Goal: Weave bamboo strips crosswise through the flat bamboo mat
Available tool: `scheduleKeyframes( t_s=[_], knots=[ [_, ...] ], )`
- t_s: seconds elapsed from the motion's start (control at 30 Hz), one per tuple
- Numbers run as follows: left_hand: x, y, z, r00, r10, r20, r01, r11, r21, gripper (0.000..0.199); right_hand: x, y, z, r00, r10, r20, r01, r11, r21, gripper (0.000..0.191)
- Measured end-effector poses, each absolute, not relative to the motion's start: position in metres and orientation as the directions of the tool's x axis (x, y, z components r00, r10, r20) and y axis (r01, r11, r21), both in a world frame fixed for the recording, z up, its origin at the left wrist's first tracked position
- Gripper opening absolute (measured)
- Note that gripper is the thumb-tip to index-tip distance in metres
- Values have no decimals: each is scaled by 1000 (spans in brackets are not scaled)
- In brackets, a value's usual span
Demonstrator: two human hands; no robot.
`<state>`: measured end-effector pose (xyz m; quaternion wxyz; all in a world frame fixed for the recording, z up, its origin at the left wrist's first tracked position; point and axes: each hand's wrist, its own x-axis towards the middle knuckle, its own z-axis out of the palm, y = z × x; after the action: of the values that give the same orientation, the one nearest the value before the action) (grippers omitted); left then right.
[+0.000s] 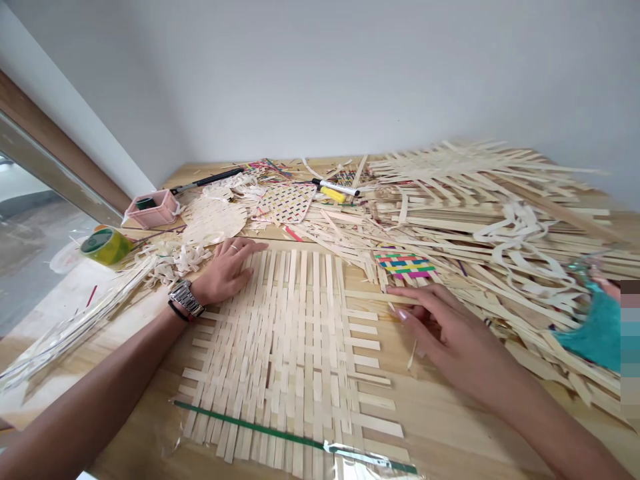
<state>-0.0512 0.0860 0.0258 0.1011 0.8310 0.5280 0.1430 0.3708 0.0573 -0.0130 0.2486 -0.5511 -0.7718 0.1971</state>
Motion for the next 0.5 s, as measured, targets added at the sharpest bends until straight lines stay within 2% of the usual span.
scheduleKeyframes(
  t_s=[0.5],
  knots=[
    [-53, 87, 21, 371, 913, 171, 843, -408, 350, 56, 371, 57, -14, -269, 949, 166, 758, 315, -571, 39]
  ],
)
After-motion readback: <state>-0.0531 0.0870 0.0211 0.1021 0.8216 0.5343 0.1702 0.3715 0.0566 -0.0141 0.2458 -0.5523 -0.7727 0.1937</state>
